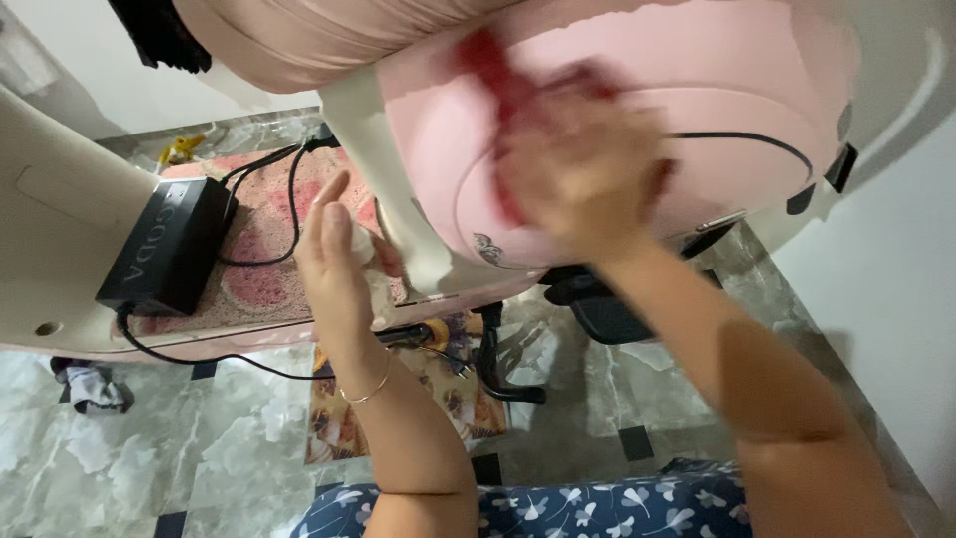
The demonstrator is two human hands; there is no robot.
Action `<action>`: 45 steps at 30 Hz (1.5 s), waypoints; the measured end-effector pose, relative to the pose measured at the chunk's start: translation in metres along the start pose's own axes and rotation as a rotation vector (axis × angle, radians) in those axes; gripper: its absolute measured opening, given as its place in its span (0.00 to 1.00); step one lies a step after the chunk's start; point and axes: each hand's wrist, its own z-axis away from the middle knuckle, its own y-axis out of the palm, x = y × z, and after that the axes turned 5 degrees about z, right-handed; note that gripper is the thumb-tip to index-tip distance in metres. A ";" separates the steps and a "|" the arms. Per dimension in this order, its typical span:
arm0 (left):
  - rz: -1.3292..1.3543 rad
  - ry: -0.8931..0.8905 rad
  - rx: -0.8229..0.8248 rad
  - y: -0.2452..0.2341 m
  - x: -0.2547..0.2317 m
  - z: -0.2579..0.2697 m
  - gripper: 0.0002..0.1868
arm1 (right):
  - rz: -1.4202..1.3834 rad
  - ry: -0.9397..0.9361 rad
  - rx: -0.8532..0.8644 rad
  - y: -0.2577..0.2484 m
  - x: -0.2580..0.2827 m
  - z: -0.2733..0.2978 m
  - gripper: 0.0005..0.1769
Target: The person cleans a pink scooter by spraying a cleaning solution from a small white bottle and wiping the body panels with a red cloth. They work on the side, front, and lower sections of the scooter, moving around it to reach different areas.
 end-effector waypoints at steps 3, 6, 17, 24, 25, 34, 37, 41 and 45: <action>-0.062 -0.044 0.031 0.004 0.004 0.000 0.31 | 0.137 0.255 -0.114 -0.024 -0.043 0.013 0.16; -0.029 -0.073 0.115 0.009 0.005 0.001 0.30 | 0.103 0.325 -0.225 -0.024 -0.042 0.013 0.16; 0.112 -0.105 0.149 0.008 0.004 0.006 0.30 | 0.115 0.005 -0.120 0.009 0.021 0.002 0.12; 0.065 -0.110 0.165 0.005 0.003 0.003 0.30 | 0.190 0.372 -0.168 -0.016 -0.027 0.014 0.19; 0.060 -0.115 0.162 0.005 0.002 0.004 0.30 | 0.232 0.335 -0.160 -0.012 -0.019 0.013 0.17; 0.046 -0.088 0.145 0.008 0.001 0.003 0.30 | 0.207 -0.330 0.068 0.040 0.089 0.012 0.12; -0.034 -0.071 0.127 0.014 0.002 0.004 0.29 | 0.160 -0.260 0.015 0.042 0.059 0.017 0.11; 0.067 -0.129 0.182 0.030 0.011 0.007 0.30 | 0.097 0.126 0.042 0.009 -0.033 0.037 0.19; 0.036 -0.086 0.207 0.039 0.015 0.010 0.30 | 0.107 0.390 -0.059 -0.019 -0.110 0.083 0.28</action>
